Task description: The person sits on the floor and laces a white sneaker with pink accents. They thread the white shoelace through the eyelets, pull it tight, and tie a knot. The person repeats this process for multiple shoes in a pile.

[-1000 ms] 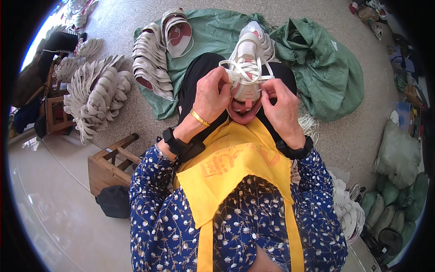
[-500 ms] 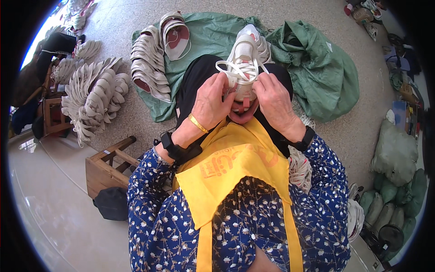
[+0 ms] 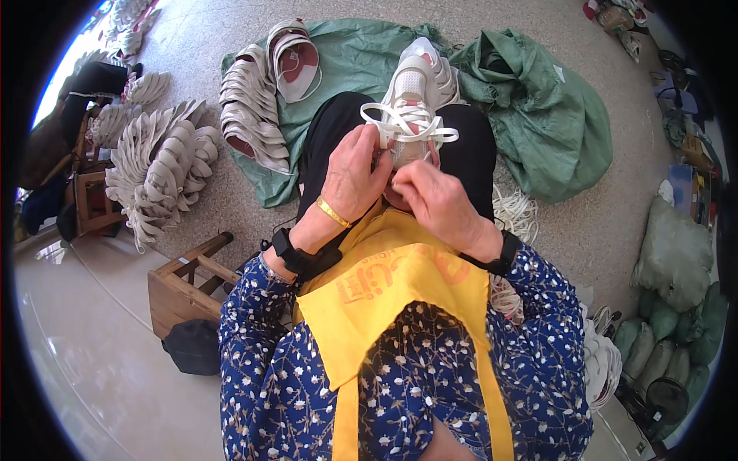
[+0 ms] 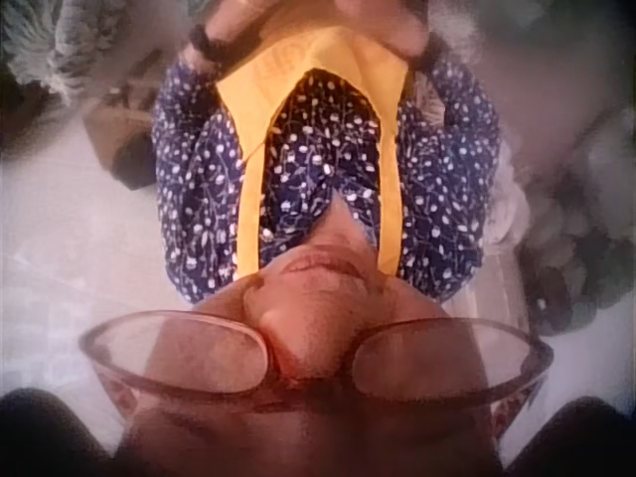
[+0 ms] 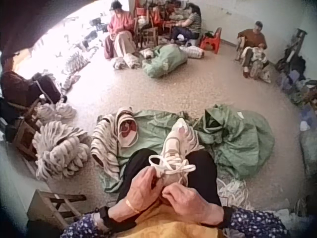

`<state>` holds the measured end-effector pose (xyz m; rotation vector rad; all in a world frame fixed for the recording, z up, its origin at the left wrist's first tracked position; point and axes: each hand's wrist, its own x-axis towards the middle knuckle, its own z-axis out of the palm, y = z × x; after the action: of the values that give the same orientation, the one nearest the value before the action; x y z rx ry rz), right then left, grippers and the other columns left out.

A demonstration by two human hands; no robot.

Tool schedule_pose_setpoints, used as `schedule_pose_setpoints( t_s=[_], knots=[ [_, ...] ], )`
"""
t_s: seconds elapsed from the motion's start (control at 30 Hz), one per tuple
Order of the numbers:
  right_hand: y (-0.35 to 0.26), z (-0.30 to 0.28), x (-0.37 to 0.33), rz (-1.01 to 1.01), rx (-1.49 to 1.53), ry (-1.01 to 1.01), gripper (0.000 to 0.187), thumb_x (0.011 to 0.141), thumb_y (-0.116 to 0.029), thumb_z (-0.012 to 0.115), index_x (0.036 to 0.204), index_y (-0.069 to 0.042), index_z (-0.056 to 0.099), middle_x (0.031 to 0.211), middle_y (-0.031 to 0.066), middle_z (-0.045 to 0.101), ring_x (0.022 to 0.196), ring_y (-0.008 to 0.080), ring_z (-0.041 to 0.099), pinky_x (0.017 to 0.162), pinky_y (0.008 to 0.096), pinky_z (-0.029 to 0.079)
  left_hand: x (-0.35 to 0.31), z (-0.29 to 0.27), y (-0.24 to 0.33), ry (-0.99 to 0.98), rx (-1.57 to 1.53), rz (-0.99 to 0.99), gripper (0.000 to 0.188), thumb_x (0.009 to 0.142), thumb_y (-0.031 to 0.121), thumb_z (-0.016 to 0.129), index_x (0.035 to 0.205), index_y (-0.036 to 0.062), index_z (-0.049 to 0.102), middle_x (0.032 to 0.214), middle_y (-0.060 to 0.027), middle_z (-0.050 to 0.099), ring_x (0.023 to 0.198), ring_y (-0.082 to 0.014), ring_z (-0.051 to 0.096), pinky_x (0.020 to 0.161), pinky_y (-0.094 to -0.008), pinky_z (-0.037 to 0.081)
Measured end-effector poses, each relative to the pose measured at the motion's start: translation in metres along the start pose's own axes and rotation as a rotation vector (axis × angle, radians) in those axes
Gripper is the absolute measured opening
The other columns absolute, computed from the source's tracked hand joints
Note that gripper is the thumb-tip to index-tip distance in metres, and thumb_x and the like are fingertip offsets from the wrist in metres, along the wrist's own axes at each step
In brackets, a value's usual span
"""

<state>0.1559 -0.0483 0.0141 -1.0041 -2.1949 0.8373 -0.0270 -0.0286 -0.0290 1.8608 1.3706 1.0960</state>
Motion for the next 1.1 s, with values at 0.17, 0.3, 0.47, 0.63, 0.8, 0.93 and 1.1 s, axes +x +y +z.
schedule_pose_setpoints(
  t_s=[0.17, 0.3, 0.47, 0.63, 0.8, 0.93, 1.1],
  knots=[
    [0.015, 0.009, 0.019, 0.120, -0.190, 0.127, 0.010, 0.090, -0.009, 0.068, 0.096, -0.004, 0.061, 0.094, 0.0128, 0.063, 0.080, 0.0365, 0.067, 0.066, 0.0441, 0.055, -0.002, -0.001, -0.003, 0.015, 0.019, 0.013, 0.013, 0.088, -0.001, 0.066, 0.097, -0.0023, 0.057, 0.084, -0.0148, 0.059, 0.068, -0.0275, 0.064, 0.061, -0.0352, 0.052],
    [0.021, 0.017, 0.030, 0.085, -0.368, 0.082, 0.007, 0.088, -0.009, 0.067, 0.091, -0.004, 0.063, 0.089, 0.0114, 0.063, 0.077, 0.0334, 0.068, 0.062, 0.0429, 0.054, -0.001, -0.001, -0.003, 0.027, 0.016, -0.010, 0.012, 0.089, 0.000, 0.066, 0.096, -0.0024, 0.056, 0.083, -0.0150, 0.059, 0.068, -0.0274, 0.064, 0.061, -0.0350, 0.052],
    [0.008, -0.001, 0.026, 0.044, -0.347, 0.079, 0.005, 0.088, -0.008, 0.066, 0.086, -0.005, 0.062, 0.081, 0.0107, 0.060, 0.071, 0.0324, 0.067, 0.060, 0.0420, 0.053, 0.002, 0.002, -0.003, 0.018, -0.038, -0.029, 0.012, 0.090, 0.000, 0.066, 0.093, -0.0028, 0.055, 0.082, -0.0143, 0.059, 0.066, -0.0248, 0.064, 0.059, -0.0333, 0.052],
    [-0.009, -0.034, -0.013, 0.144, -0.172, -0.008, 0.006, 0.085, -0.001, 0.067, 0.081, -0.002, 0.062, 0.076, 0.0123, 0.057, 0.066, 0.0325, 0.063, 0.057, 0.0408, 0.048, 0.000, 0.001, -0.002, 0.040, -0.114, -0.035, 0.011, 0.090, 0.000, 0.066, 0.092, -0.0029, 0.056, 0.081, -0.0126, 0.059, 0.064, -0.0217, 0.065, 0.057, -0.0319, 0.052],
    [-0.015, -0.048, -0.049, 0.283, -0.102, -0.076, 0.006, 0.084, 0.001, 0.067, 0.080, -0.001, 0.062, 0.073, 0.0121, 0.057, 0.063, 0.0304, 0.061, 0.055, 0.0384, 0.047, 0.000, 0.001, 0.000, 0.015, -0.102, -0.033, 0.009, 0.088, -0.002, 0.064, 0.094, -0.0029, 0.057, 0.081, -0.0118, 0.060, 0.066, -0.0218, 0.066, 0.060, -0.0312, 0.054],
    [-0.002, -0.048, -0.053, 0.347, 0.016, -0.096, 0.005, 0.087, -0.003, 0.071, 0.088, 0.000, 0.067, 0.073, 0.0076, 0.061, 0.056, 0.0187, 0.058, 0.052, 0.0336, 0.045, -0.001, -0.001, 0.000, 0.003, -0.062, -0.061, 0.010, 0.087, -0.001, 0.064, 0.094, -0.0023, 0.058, 0.080, -0.0112, 0.060, 0.066, -0.0214, 0.066, 0.061, -0.0311, 0.054],
    [0.031, -0.053, -0.023, 0.598, 0.206, 0.338, 0.011, 0.094, -0.004, 0.067, 0.104, 0.000, 0.071, 0.085, 0.0042, 0.071, 0.058, 0.0061, 0.057, 0.052, 0.0232, 0.048, 0.005, -0.005, 0.008, -0.018, -0.095, -0.109, 0.012, 0.088, 0.003, 0.067, 0.092, -0.0010, 0.057, 0.076, -0.0106, 0.060, 0.063, -0.0203, 0.063, 0.059, -0.0311, 0.051]
  ],
)
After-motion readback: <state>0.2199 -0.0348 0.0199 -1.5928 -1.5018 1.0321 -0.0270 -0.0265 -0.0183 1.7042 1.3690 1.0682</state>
